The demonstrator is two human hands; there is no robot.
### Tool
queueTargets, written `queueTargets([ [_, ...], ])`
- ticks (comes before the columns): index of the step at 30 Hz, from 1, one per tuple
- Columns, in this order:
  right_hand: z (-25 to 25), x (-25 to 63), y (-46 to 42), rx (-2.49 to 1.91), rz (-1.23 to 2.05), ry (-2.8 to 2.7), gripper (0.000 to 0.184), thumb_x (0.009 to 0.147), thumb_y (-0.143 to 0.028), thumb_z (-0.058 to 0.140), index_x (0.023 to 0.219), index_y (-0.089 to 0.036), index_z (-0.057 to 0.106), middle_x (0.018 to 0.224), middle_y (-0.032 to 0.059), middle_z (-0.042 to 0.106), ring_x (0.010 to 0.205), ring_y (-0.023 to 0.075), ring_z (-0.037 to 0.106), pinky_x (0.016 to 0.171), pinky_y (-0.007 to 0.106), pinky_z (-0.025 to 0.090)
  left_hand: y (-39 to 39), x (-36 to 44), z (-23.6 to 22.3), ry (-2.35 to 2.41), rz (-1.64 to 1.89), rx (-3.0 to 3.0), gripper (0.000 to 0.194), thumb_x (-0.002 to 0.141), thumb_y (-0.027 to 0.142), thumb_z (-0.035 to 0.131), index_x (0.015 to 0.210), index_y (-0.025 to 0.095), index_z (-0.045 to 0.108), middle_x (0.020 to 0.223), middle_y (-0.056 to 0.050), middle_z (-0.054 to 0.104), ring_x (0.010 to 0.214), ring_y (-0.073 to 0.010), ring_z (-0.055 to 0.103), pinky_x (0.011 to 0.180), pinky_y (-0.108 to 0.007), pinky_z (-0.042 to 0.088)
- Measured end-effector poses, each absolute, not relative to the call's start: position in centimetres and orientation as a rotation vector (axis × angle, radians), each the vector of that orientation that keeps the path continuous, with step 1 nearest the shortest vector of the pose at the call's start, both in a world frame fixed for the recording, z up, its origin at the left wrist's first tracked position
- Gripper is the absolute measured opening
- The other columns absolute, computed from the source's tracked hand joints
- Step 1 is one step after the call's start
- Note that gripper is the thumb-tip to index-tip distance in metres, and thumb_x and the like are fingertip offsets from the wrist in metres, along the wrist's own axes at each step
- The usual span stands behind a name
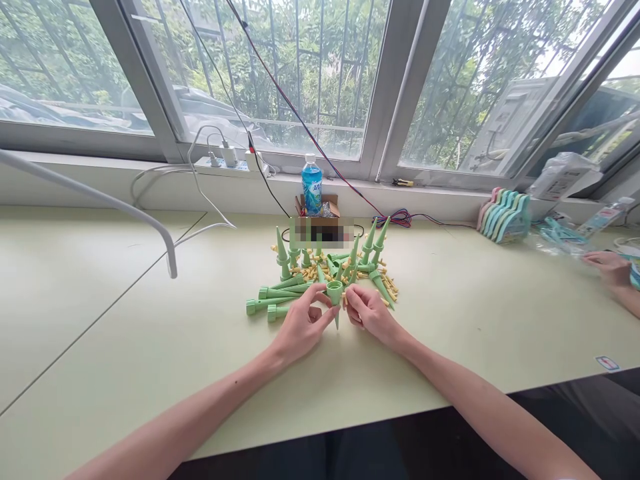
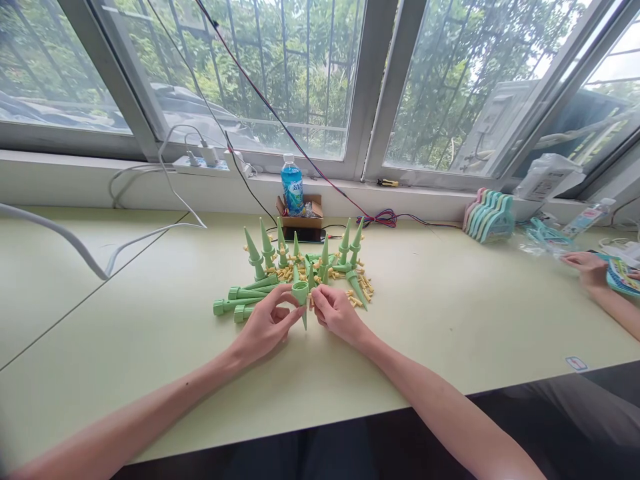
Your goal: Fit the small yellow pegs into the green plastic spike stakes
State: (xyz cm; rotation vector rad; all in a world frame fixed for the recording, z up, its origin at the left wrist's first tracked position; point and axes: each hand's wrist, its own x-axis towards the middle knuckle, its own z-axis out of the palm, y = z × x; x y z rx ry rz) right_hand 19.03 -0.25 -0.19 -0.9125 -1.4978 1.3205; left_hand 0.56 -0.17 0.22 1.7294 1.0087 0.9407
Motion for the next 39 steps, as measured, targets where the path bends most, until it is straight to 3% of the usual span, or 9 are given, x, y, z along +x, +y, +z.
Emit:
queueTargets([
  [4, 0.1, 19.2, -0.2, -0.917, 1.202, -1.476, 0.040, 0.096, -0.054, 0.049, 0.075, -0.020, 0.045, 0.055, -0.0074, 0.037, 0.042, 0.0067, 0.032, 0.040, 0.021, 0.027, -0.3, 0.6, 0.6, 0.995, 0.944, 1.690, 0.032, 0.089, 0.051, 0.058, 0.096, 0.020, 0.052, 0.073, 0.003, 0.058, 0.044, -0.0068, 0.047, 0.040, -0.019, 0.036],
  [8, -0.2, 19.6, 0.0, -0.904, 1.102, -1.531, 0.038, 0.097, -0.053, 0.047, 0.078, -0.020, 0.047, 0.058, -0.0063, 0.039, 0.043, 0.0074, 0.036, 0.040, 0.021, 0.028, -0.3, 0.6, 0.9, 0.947, 0.883, 1.586, 0.048, 0.094, 0.060, 0.042, 0.080, 0.017, 0.058, 0.048, 0.005, 0.046, 0.037, -0.0080, 0.041, 0.039, -0.020, 0.033],
  [12, -0.3, 19.9, 0.0, -0.921, 0.981, -1.689, 0.036, 0.098, -0.051, 0.046, 0.081, -0.020, 0.052, 0.060, -0.0045, 0.043, 0.046, 0.0087, 0.040, 0.043, 0.022, 0.033, -0.1, 0.6, 0.9, 0.904, 0.812, 1.439, 0.061, 0.091, 0.068, 0.037, 0.077, 0.014, 0.062, 0.063, -0.002, 0.059, 0.036, -0.0072, 0.043, 0.034, -0.021, 0.030],
  [23, -0.2, 20.1, -0.3, -0.910, 0.942, -1.825, 0.037, 0.099, -0.050, 0.044, 0.083, -0.019, 0.056, 0.057, -0.0040, 0.045, 0.048, 0.0100, 0.040, 0.048, 0.023, 0.035, -0.3, 0.5, 1.0, 0.830, 0.730, 1.353, 0.062, 0.088, 0.071, 0.042, 0.085, 0.013, 0.063, 0.080, -0.006, 0.062, 0.043, -0.0075, 0.049, 0.035, -0.020, 0.034],
  [31, 0.0, 20.1, -0.3, -0.919, 0.829, -1.902, 0.034, 0.100, -0.043, 0.045, 0.079, -0.019, 0.056, 0.054, -0.0041, 0.044, 0.050, 0.0110, 0.039, 0.052, 0.025, 0.033, -0.1, 0.4, 0.8, 0.825, 0.683, 1.367, 0.056, 0.090, 0.067, 0.043, 0.077, 0.015, 0.059, 0.046, 0.002, 0.050, 0.035, -0.0086, 0.041, 0.037, -0.022, 0.032],
  [39, 0.0, 20.1, -0.4, -0.962, 0.877, -1.871, 0.041, 0.100, -0.049, 0.041, 0.070, -0.021, 0.044, 0.052, -0.0050, 0.041, 0.046, 0.0102, 0.035, 0.047, 0.025, 0.029, -0.3, 0.0, 0.8, 0.899, 0.794, 1.683, 0.034, 0.089, 0.052, 0.057, 0.088, 0.018, 0.053, 0.051, 0.007, 0.047, 0.043, -0.0086, 0.043, 0.044, -0.021, 0.034],
])
